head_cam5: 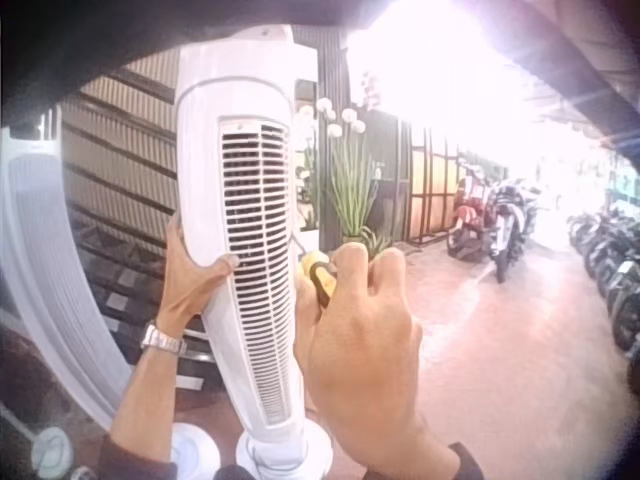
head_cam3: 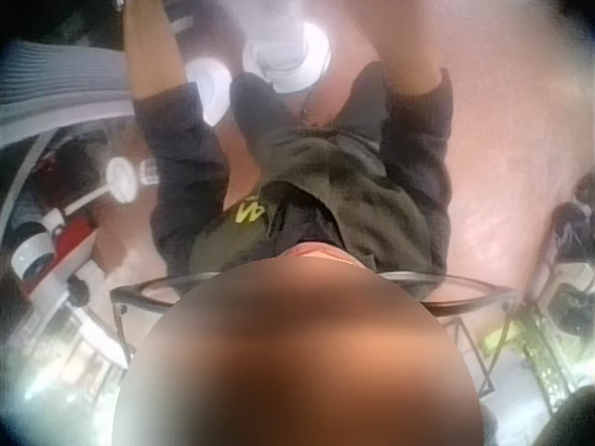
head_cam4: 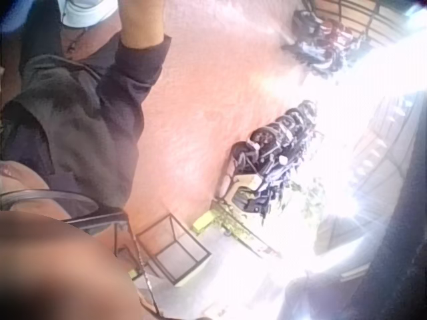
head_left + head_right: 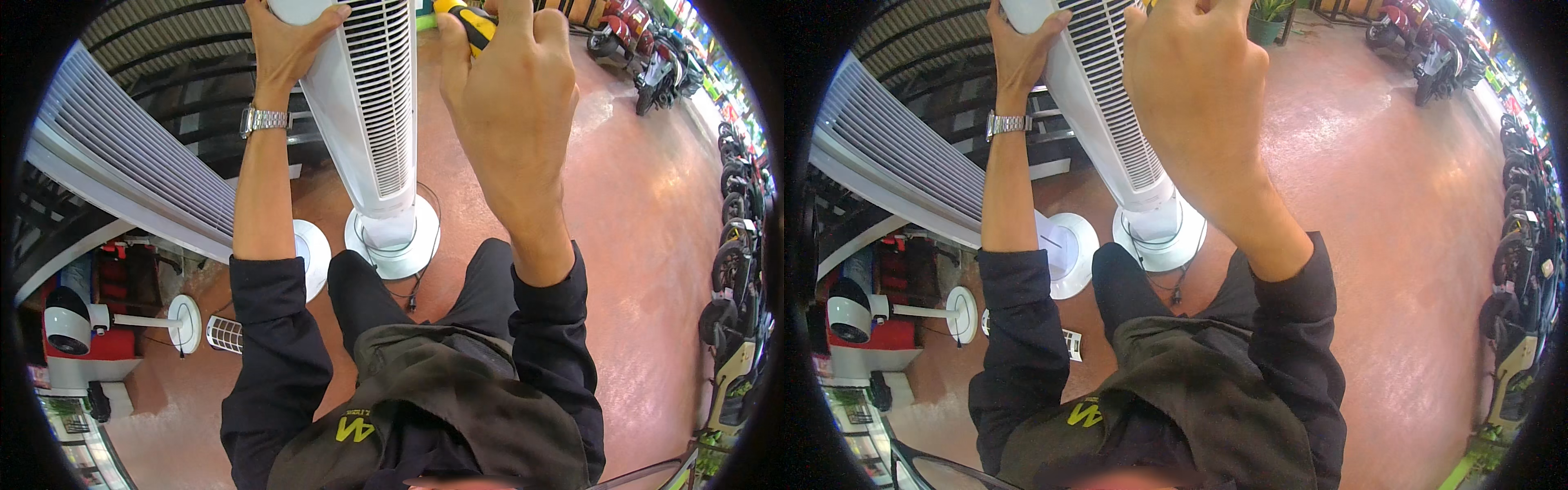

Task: The person uses a screwdriver to pry open and remove the front grille of a white tower fan. They then continue to pry along the seam of the fan's main body to separate the casing halves.

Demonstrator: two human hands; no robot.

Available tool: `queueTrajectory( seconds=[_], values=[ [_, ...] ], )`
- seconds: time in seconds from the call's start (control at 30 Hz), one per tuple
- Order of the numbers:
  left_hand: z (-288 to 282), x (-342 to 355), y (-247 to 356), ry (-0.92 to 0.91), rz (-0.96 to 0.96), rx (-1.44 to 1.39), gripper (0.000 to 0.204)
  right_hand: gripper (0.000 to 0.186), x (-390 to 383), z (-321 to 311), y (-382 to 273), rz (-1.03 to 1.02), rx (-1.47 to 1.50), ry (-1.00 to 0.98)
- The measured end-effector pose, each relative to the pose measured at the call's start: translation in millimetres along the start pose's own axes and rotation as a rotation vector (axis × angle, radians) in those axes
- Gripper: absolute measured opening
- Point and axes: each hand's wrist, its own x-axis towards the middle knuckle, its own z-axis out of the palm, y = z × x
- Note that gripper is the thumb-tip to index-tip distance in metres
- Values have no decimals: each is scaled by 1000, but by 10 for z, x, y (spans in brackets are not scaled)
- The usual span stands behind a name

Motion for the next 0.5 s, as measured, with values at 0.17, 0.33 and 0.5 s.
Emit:
queueTrajectory(
  seconds=[0.17, 0.33, 0.5],
  values=[
    [-78, 24, -128, -79, -29, 19, 119, 27, -27, -111, 32, -128, -52, -7],
    [-234, 737, 3, 80, 33, 38, 119, 23, 16, -178, 46, -115, -3, -191],
    [-434, 2235, 984, 187, 252, 201, 118, 20, 66, -166, -91, -97, 0, -238]
  ],
)
